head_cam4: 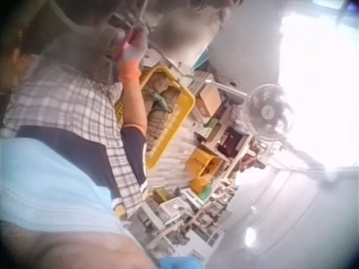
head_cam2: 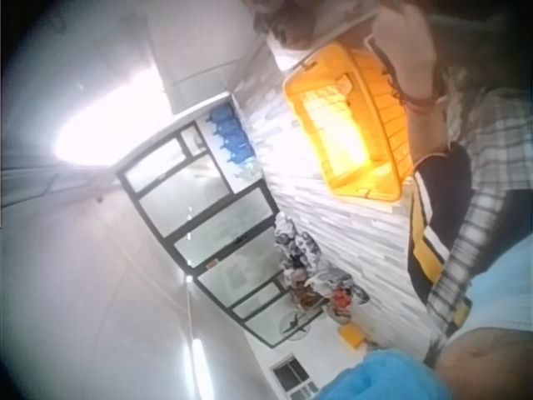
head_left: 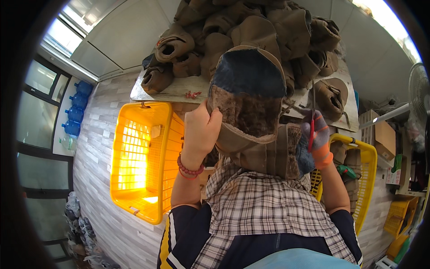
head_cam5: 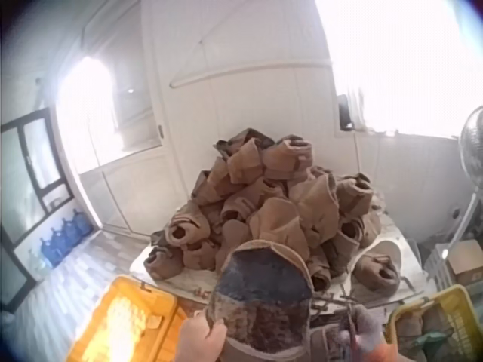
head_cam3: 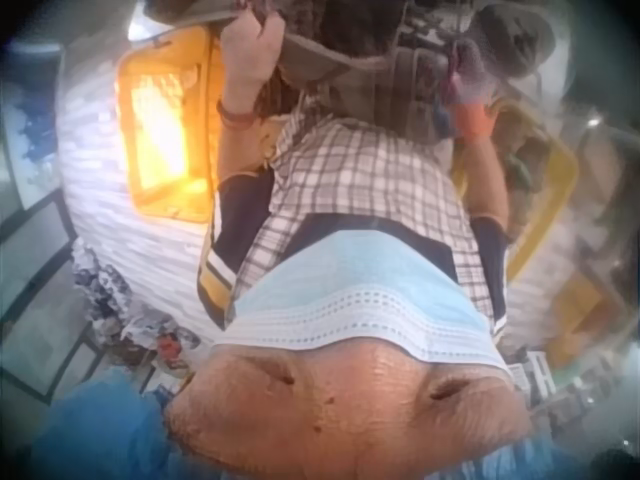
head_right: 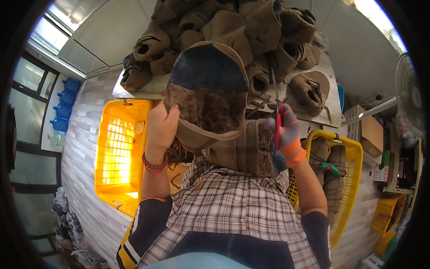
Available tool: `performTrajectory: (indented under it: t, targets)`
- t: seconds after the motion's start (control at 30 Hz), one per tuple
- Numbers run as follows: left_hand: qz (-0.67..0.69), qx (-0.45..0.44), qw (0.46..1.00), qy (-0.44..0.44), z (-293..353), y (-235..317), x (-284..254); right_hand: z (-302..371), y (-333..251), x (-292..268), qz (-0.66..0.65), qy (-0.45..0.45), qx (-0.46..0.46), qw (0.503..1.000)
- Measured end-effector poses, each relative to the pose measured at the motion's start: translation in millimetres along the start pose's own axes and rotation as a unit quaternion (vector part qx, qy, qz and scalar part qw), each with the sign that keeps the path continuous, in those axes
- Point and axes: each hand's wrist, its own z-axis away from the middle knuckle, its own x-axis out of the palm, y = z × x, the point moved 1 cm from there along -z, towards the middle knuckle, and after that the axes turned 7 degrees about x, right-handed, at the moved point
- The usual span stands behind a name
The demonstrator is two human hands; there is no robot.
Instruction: The person repeatedly picks up brown shoe uppers from a pile on a table, uses red-handled shears to trim excess material around the opening, and places the trimmed pieces into a yellow basket. The person handles the items one at a time, turning them over as needed to access different edges.
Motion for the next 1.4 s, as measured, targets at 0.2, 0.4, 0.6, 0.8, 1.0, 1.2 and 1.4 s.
performTrajectory:
  t: [0.2,0.4,0.6,0.8,1.0,1.2,1.4]
  targets:
    - [-0.053,0.059,0.996,0.036,2,17,10,18,-25,49,0.022,-0.044,-0.029,0.998]
    - [-0.078,0.109,0.990,0.040,-1,30,11,-2,-11,-4,0.475,0.125,-0.299,0.818]
    - [-0.020,0.102,0.995,0.008,-1,31,16,-7,-33,-15,0.617,0.184,-0.374,0.668]
    - [-0.012,0.108,0.994,-0.004,1,33,21,-9,-19,-25,0.620,0.187,-0.364,0.670]
    - [-0.050,0.097,0.994,-0.003,5,30,17,18,5,-25,0.288,0.181,-0.167,0.925]
    - [-0.088,0.182,0.979,-0.003,-11,68,42,29,-33,47,0.148,-0.010,-0.102,0.984]
    - [0.077,0.131,0.973,-0.176,-38,88,62,26,-45,13,0.126,-0.066,-0.105,0.984]
